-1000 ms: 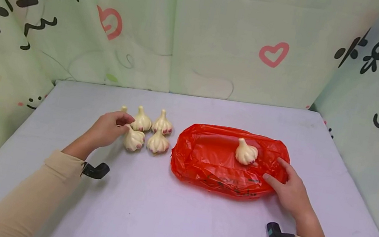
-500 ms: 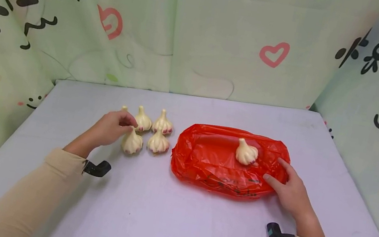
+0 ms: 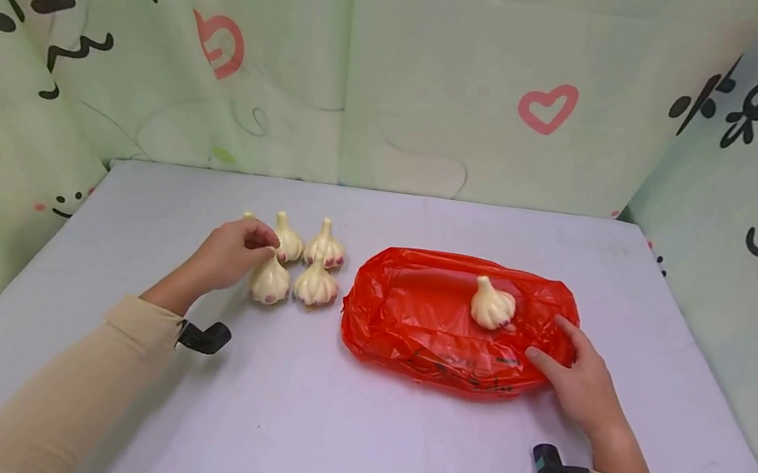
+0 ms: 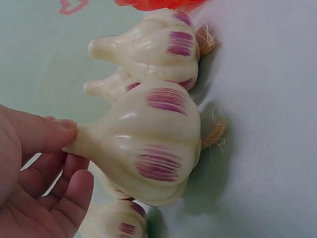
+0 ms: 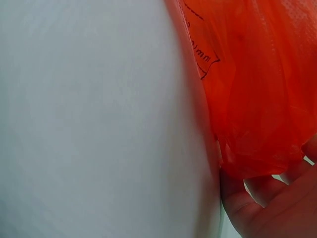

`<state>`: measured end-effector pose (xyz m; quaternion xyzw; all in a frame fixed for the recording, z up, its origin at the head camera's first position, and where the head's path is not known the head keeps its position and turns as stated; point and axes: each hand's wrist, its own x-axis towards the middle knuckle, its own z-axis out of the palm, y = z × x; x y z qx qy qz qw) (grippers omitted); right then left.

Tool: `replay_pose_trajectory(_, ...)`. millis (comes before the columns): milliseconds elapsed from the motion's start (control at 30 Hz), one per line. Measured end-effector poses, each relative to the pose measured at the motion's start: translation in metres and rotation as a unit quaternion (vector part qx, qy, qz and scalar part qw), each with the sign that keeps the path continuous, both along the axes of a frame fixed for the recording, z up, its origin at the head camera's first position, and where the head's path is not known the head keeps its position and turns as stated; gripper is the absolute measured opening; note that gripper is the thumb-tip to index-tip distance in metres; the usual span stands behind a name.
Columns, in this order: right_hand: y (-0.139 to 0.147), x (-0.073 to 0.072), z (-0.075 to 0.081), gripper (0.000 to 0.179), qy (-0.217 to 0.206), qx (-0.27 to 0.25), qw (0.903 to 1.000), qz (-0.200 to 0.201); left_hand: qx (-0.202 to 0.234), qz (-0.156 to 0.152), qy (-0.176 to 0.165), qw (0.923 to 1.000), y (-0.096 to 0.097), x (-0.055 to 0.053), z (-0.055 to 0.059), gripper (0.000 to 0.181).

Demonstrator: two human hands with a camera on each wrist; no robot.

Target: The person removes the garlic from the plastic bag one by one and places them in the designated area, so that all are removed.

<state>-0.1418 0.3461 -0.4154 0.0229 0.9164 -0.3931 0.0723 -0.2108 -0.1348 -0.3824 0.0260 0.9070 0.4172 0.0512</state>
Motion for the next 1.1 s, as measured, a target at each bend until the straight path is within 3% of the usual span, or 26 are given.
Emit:
replay_pose_trajectory(767,0.0002,0.0,0.0003,0.079,-0.005,0.003,1.0,0.0,0.007,0.004,-0.038,0.9992,0.0003,-0.0007,0.0028,0.024)
replay_pose_trajectory(1100,0.0014,-0.001,0.0008,0.081,-0.002,-0.001,1.0,0.006,0.005,0.001,-0.033,0.9994,0.0013,0.0,0.0035,0.024)
